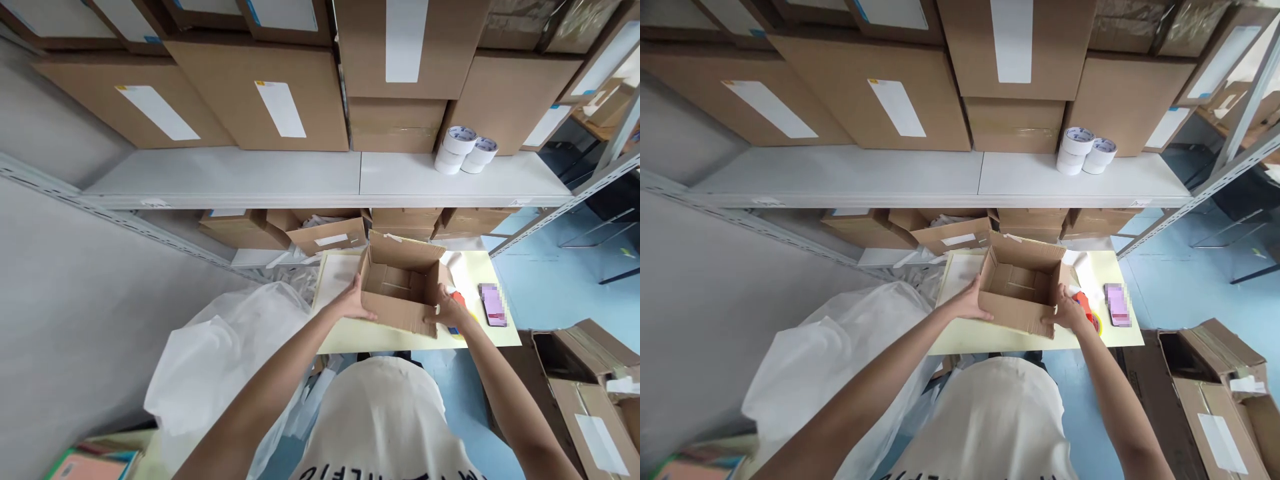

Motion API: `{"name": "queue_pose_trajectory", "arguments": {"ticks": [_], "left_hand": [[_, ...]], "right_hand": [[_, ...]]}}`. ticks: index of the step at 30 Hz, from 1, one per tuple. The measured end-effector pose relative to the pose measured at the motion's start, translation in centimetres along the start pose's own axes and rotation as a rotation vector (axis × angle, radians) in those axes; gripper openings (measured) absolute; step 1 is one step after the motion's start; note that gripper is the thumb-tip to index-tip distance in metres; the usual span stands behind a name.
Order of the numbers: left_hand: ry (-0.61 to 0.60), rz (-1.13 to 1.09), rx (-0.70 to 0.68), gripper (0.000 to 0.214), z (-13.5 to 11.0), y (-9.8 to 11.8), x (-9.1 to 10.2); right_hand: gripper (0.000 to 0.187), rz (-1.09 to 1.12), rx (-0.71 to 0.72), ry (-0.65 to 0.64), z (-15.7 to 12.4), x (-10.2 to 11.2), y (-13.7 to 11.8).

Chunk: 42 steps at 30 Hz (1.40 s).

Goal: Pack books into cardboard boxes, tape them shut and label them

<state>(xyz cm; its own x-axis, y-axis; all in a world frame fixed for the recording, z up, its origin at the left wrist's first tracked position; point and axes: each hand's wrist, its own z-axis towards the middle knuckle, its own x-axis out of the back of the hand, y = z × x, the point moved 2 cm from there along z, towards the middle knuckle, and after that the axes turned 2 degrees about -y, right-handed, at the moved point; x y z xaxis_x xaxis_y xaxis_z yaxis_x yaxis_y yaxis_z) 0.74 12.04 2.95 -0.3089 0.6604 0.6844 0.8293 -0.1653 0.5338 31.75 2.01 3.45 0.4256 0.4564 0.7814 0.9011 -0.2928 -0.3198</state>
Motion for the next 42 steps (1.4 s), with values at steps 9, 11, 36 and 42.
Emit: {"name": "queue_pose_trajectory", "arguments": {"ticks": [9,11,36,42], "left_hand": [[0.357,-0.262,-0.092,0.079,0.3,-1.2,-8.7],[0.36,-0.28,-0.138,0.074,-0.1,-2.2,-8.7],[0.201,-0.532,0.568,0.039,5.6,-14.8,-2.1],[0.449,-0.482,0.489,0.033,0.7,-11.7,-0.3]], "right_hand": [[0.099,-0.362,0.364,0.194,0.8,-3.5,-6.6],[0.098,-0.363,0.502,0.084,1.7,-4.4,-10.0],[0.074,-0.374,0.552,0.006,3.1,-6.1,-12.8],[0.084,-0.341,0.613,0.024,2.6,-6.0,-12.5]]}}
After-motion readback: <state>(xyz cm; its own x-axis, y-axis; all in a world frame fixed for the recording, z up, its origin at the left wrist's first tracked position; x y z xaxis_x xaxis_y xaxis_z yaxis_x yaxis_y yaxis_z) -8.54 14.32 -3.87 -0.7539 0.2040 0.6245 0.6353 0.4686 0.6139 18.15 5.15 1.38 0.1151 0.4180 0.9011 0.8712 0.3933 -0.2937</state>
